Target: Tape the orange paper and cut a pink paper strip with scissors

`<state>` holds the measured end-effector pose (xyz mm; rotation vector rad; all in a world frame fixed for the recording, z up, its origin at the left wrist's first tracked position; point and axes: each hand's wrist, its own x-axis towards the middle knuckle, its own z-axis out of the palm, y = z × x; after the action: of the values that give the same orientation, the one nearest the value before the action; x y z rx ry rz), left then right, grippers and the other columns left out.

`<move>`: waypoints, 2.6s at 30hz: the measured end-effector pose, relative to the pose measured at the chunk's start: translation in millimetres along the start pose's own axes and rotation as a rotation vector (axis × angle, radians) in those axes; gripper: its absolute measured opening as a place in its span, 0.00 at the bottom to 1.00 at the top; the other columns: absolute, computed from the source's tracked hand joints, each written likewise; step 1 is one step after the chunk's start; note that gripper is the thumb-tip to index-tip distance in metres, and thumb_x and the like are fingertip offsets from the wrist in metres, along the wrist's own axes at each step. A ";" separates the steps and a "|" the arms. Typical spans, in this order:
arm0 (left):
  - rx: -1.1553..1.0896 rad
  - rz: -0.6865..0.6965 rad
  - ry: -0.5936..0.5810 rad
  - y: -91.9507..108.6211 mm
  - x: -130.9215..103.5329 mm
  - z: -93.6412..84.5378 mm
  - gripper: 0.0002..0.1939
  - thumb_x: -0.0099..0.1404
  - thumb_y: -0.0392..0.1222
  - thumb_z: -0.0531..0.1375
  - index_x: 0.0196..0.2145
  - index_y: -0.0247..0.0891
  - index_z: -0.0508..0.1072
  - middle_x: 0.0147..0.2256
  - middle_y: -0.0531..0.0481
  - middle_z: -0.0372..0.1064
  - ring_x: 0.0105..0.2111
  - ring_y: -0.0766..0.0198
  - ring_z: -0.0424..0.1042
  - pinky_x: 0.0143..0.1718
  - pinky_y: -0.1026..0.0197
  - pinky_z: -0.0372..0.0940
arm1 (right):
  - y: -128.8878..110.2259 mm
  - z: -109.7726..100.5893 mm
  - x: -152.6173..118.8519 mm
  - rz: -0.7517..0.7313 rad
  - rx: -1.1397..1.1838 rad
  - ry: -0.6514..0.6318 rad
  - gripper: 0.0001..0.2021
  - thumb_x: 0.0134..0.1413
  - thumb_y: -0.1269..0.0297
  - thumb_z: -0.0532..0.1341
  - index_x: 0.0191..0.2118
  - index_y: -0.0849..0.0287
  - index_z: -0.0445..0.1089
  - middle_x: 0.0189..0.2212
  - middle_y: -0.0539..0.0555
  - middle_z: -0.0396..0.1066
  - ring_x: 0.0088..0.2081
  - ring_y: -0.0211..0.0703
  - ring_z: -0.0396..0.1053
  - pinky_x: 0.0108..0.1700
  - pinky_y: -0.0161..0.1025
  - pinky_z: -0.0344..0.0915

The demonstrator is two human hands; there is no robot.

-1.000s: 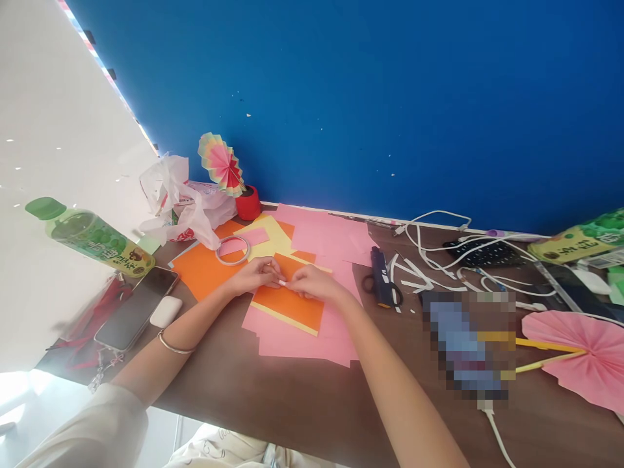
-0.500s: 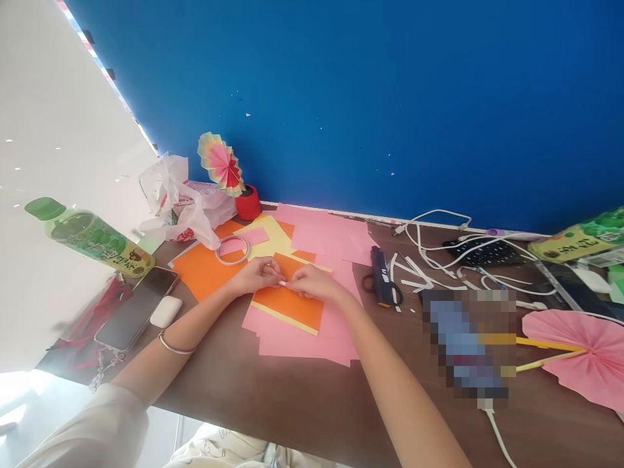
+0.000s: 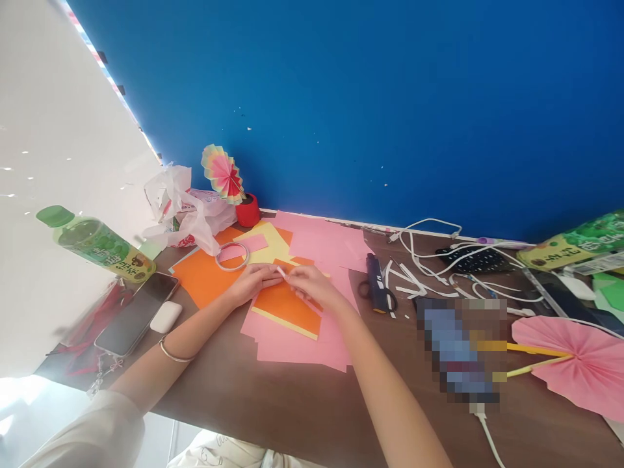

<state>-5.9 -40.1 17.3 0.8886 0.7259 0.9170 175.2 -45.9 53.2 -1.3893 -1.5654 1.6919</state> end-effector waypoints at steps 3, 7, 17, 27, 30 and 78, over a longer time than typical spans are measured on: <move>0.014 -0.005 -0.095 -0.6 -5.2 11.8 0.20 0.58 0.52 0.59 0.35 0.29 0.75 0.36 0.40 0.73 0.44 0.56 0.71 0.53 0.53 0.59 | 0.8 3.7 1.3 -0.079 0.078 0.009 0.14 0.49 0.53 0.59 0.27 0.60 0.65 0.16 0.44 0.59 0.17 0.29 0.55 0.19 0.31 0.50; 0.024 0.019 -0.056 -5.1 -7.9 21.0 0.22 0.59 0.56 0.56 0.34 0.30 0.75 0.30 0.44 0.73 0.38 0.58 0.72 0.49 0.53 0.62 | 0.8 11.0 -0.3 -0.088 0.075 -0.008 0.14 0.49 0.52 0.60 0.29 0.60 0.66 0.16 0.46 0.61 0.17 0.31 0.58 0.19 0.31 0.53; -0.097 -0.018 0.115 -17.0 -0.1 12.0 0.22 0.55 0.54 0.62 0.37 0.30 0.74 0.34 0.41 0.74 0.37 0.56 0.74 0.50 0.48 0.60 | -13.4 16.1 -9.6 0.022 -0.032 0.100 0.19 0.47 0.48 0.60 0.28 0.62 0.69 0.17 0.50 0.65 0.17 0.34 0.60 0.14 0.31 0.50; -0.031 0.017 0.109 -16.7 -1.5 14.0 0.24 0.56 0.57 0.60 0.38 0.31 0.73 0.36 0.41 0.74 0.38 0.56 0.74 0.50 0.49 0.63 | -11.9 18.4 -0.3 -0.007 -0.130 0.181 0.18 0.49 0.50 0.59 0.22 0.62 0.67 0.16 0.51 0.65 0.18 0.34 0.62 0.21 0.33 0.58; -0.011 0.025 0.119 -16.7 -1.8 15.9 0.24 0.56 0.57 0.59 0.38 0.32 0.73 0.35 0.42 0.75 0.39 0.56 0.74 0.50 0.49 0.63 | -6.1 17.1 4.7 -0.020 -0.144 0.194 0.18 0.50 0.50 0.58 0.22 0.61 0.66 0.16 0.51 0.65 0.20 0.37 0.64 0.22 0.34 0.59; 0.402 0.341 0.228 -18.4 -4.8 10.8 0.10 0.60 0.45 0.57 0.37 0.38 0.67 0.39 0.47 0.68 0.31 0.65 0.72 0.35 0.61 0.67 | -17.2 18.0 3.2 -0.023 0.389 0.068 0.09 0.43 0.62 0.63 0.22 0.60 0.65 0.18 0.47 0.60 0.22 0.33 0.58 0.25 0.35 0.54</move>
<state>7.5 -53.8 6.7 1.3041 0.9953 1.2108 153.2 -47.2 65.1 -1.2078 -1.1331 1.7964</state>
